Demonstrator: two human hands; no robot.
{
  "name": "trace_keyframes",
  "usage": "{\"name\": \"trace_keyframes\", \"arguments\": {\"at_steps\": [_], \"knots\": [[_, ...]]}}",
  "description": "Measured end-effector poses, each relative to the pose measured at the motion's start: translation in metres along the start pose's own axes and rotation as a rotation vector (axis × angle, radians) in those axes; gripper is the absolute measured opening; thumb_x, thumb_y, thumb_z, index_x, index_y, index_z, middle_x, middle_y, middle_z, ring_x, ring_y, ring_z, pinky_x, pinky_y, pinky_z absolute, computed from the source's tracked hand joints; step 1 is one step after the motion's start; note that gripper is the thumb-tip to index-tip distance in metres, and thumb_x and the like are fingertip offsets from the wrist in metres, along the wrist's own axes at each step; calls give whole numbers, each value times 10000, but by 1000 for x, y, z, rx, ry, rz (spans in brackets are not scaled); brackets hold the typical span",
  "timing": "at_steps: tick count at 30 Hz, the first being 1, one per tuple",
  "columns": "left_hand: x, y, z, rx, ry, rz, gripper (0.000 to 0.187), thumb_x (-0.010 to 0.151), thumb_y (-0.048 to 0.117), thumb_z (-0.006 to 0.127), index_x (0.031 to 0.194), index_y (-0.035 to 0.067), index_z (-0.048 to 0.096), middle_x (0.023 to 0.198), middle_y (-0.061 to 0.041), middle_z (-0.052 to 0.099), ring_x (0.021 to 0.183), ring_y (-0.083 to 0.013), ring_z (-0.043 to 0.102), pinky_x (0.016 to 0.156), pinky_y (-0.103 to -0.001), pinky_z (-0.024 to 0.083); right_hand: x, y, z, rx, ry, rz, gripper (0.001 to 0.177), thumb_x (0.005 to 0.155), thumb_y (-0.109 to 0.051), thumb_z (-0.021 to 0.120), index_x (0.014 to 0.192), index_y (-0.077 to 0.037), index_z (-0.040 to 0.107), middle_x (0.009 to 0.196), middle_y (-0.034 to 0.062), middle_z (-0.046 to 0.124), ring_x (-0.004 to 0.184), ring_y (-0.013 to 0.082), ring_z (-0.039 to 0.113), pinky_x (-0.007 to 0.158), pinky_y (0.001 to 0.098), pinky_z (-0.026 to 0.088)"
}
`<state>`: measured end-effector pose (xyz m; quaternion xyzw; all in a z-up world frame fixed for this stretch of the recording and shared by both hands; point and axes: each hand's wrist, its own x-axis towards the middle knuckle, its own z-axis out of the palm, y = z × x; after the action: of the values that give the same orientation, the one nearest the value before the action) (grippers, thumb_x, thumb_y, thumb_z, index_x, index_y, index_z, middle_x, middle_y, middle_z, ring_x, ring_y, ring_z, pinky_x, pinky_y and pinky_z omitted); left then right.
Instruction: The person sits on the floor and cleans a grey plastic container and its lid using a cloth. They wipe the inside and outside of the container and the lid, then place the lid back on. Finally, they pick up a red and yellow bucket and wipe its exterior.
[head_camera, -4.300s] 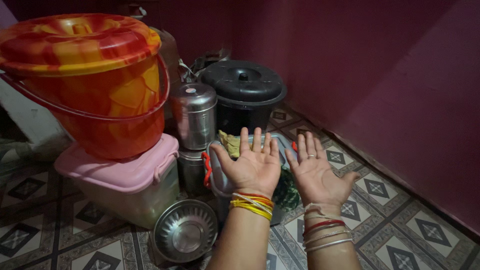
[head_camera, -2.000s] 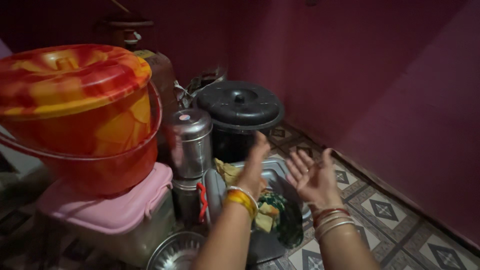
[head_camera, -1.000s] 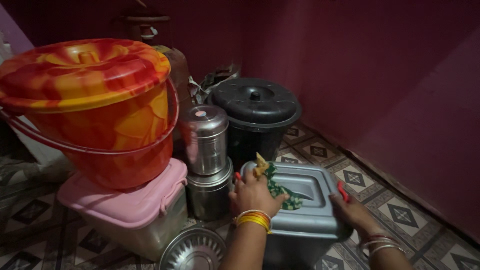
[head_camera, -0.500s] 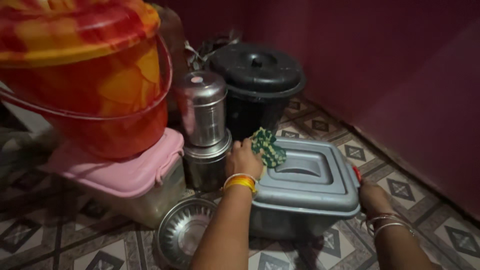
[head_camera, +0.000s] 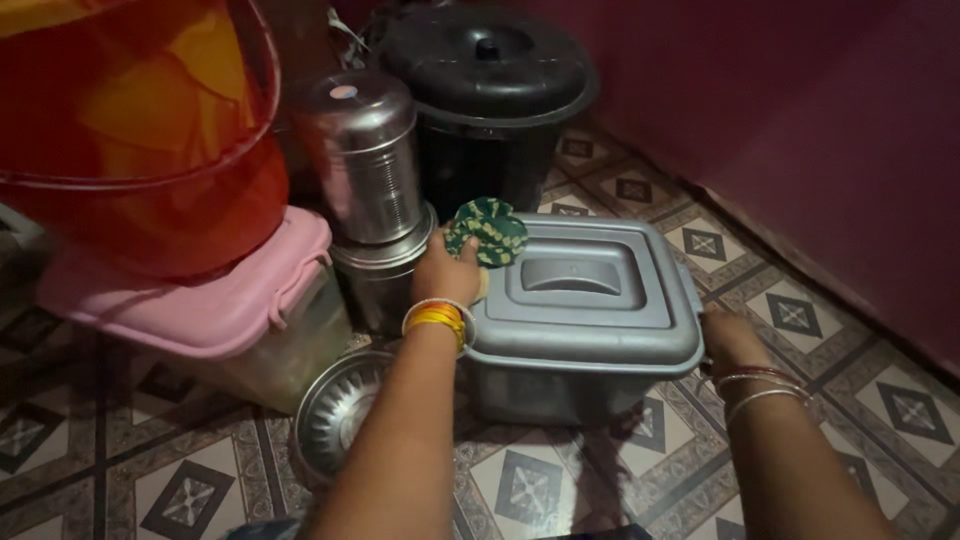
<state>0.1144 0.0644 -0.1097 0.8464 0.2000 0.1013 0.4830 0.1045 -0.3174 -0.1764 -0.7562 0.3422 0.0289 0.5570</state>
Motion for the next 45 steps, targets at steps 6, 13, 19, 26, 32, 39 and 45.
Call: {"name": "trace_keyframes", "arguments": {"at_steps": [6, 13, 19, 26, 32, 39, 45], "knots": [[2, -7, 7, 9, 89, 12, 627, 863, 448, 726, 1403, 189, 540, 1256, -187, 693, 1171, -415, 645, 995, -489, 506, -144, -93, 26, -447, 217, -762, 612, 1009, -469, 541, 1473, -72, 492, 1570, 163, 434, 1454, 329, 394, 1176, 512, 326], [-15, -11, 16, -6, 61, -25, 643, 867, 320, 749, 1420, 142, 472, 1226, -222, 693, 1134, -431, 661, 975, -499, 521, -241, -105, 105, -1058, -196, -854, 1134, 688, -869, 596, 1615, -340, 214, 1710, -31, 159, 1563, 314, 23, 1119, 807, 61], [-4, -48, 26, -208, 131, 20, 664, 813, 289, 807, 1381, 102, 519, 1172, -223, 713, 1120, -414, 676, 956, -463, 521, -246, -103, 104, -1159, -251, -842, 1363, 451, -850, 792, 1585, -333, 242, 1688, -38, 199, 1574, 316, 29, 1106, 826, 105], [36, -124, 74, -523, 146, -151, 516, 870, 341, 797, 1262, 53, 626, 1187, -178, 729, 1075, -315, 706, 926, -406, 521, -244, -99, 103, -1170, -228, -929, 1319, 480, -725, 881, 1591, -289, 319, 1636, 11, 302, 1552, 283, 167, 1110, 764, 247], [-1, -178, 80, -398, 248, -425, 489, 857, 411, 755, 1209, 86, 658, 1184, -177, 734, 1095, -333, 697, 943, -427, 519, -248, -98, 103, -1155, -195, -957, 1274, 509, -682, 889, 1583, -290, 327, 1606, 22, 333, 1530, 270, 203, 1103, 682, 320], [-36, -160, 36, -366, -117, -544, 478, 841, 492, 706, 1148, 125, 694, 1181, -176, 740, 1119, -354, 687, 963, -451, 517, -244, -87, 102, -1080, -148, -1045, 1182, 524, -615, 893, 1537, -231, 420, 1564, 50, 435, 1462, 263, 340, 1104, 595, 358], [-40, -81, 7, -99, 365, -132, 487, 828, 561, 664, 1095, 158, 726, 1178, -175, 745, 1139, -372, 678, 980, -472, 516, -244, -76, 101, -848, -111, -1292, 1005, 539, -536, 906, 1366, -93, 546, 1344, 178, 634, 1186, 384, 590, 1043, 457, 456]]}}
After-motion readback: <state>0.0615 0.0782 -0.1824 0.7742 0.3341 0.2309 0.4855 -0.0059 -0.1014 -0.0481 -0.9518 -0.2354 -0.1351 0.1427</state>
